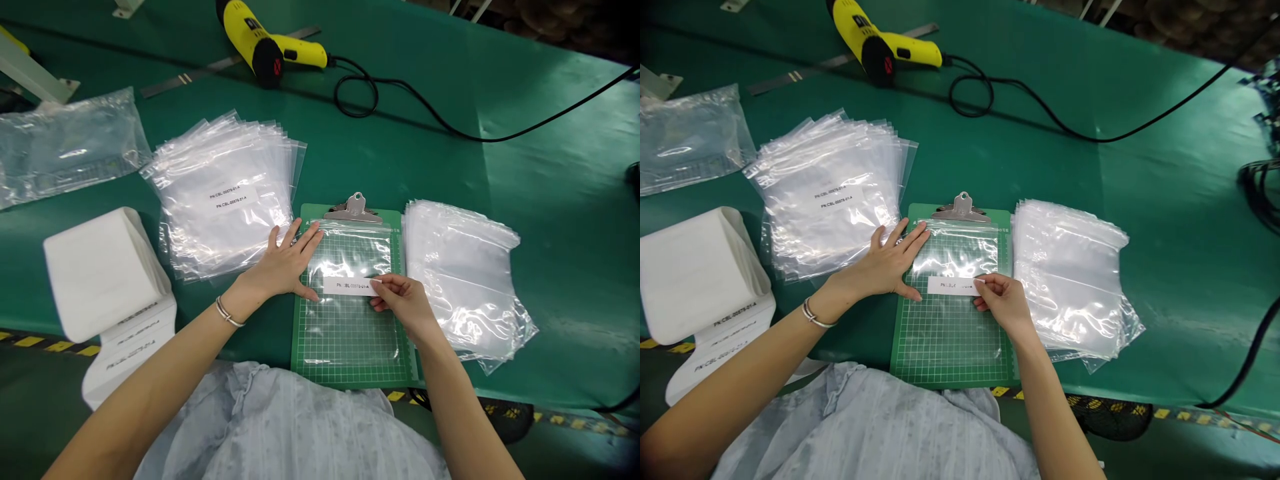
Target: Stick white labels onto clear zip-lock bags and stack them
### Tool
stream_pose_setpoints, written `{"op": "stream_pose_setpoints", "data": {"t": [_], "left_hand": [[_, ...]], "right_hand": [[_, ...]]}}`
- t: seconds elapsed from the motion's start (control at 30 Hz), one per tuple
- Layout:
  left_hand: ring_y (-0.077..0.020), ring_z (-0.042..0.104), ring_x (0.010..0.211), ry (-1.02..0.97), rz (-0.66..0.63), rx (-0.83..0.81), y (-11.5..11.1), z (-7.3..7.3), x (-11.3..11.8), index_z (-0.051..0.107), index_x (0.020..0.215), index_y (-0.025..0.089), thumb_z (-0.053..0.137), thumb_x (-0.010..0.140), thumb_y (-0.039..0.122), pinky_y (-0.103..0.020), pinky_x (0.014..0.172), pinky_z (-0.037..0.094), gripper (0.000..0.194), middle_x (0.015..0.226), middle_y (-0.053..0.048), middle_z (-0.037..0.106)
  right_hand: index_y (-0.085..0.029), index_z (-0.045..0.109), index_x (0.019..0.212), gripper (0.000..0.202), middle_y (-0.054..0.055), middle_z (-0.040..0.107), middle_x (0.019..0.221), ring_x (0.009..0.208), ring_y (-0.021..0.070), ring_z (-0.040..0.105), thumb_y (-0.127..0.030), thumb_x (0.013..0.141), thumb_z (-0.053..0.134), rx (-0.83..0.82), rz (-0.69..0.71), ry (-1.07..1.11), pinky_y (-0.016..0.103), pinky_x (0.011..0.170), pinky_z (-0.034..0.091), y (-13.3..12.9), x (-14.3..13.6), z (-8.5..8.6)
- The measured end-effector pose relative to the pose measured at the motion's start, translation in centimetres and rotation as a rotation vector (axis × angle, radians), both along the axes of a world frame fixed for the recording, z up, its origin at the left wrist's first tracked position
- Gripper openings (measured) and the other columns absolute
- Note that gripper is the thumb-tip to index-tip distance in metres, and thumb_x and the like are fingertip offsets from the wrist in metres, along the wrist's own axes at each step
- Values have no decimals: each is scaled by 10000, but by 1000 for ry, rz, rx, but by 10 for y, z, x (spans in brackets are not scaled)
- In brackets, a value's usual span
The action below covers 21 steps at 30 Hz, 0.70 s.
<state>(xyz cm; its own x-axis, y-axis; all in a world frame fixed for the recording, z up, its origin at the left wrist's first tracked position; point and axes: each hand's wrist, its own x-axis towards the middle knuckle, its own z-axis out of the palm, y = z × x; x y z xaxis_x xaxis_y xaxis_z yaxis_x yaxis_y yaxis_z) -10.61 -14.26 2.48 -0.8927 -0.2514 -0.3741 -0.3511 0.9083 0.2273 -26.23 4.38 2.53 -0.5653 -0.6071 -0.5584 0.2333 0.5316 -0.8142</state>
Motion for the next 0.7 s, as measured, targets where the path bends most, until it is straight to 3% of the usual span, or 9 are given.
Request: {"op": "stream_pose_setpoints", "data": {"t": [0.3, 0.43, 0.5, 0.57, 0.63, 0.7], "left_hand": [[-384, -141, 1334, -12, -3, 1, 1, 1, 0, -132, 1406, 153, 574, 652, 692, -654, 1026, 6, 1165, 1483, -71, -132], [-398, -142, 1329, -1, -6, 0, 1, 0, 0, -131, 1405, 146, 582, 631, 704, -666, 1020, 9, 1190, 1486, -71, -123], [-398, -139, 1329, -1, -9, 3, 1, 0, 0, -117, 1408, 141, 571, 628, 716, -665, 1019, 6, 1188, 1487, -72, -121], [-394, -136, 1331, -7, -9, 5, 1, 1, 0, -94, 1412, 133, 553, 634, 726, -658, 1022, 4, 1174, 1486, -73, -120], [-390, -140, 1332, -9, -6, 3, 1, 1, 0, -85, 1414, 128, 553, 635, 725, -653, 1024, 3, 1170, 1484, -73, -124], [-383, -144, 1333, -9, 1, 0, 1, 1, 0, -92, 1413, 128, 574, 627, 714, -651, 1026, 3, 1185, 1483, -67, -129]], "right_hand": [[-154, 699, 743, 329, 35, 665, 577, 478, 134, 600, -437, 587, 758, -20, 18, 8, 243, 457, 533, 0, 1, 3], [-202, 712, 753, 172, 27, 670, 617, 521, 141, 603, -354, 673, 720, -113, 5, 211, 257, 497, 536, 7, 7, 34], [-233, 720, 749, 67, 25, 672, 636, 530, 144, 597, -282, 710, 697, -237, 33, 397, 258, 484, 520, 12, 9, 52], [-249, 721, 718, 40, 17, 657, 588, 486, 143, 578, -265, 722, 684, -394, 129, 382, 257, 431, 497, 14, 11, 62], [-243, 718, 711, 48, 7, 645, 544, 451, 138, 570, -277, 720, 686, -428, 154, 289, 252, 406, 493, 13, 11, 61], [-216, 711, 723, 83, 6, 645, 532, 444, 135, 578, -295, 699, 703, -319, 71, 248, 250, 420, 512, 9, 10, 50]]}}
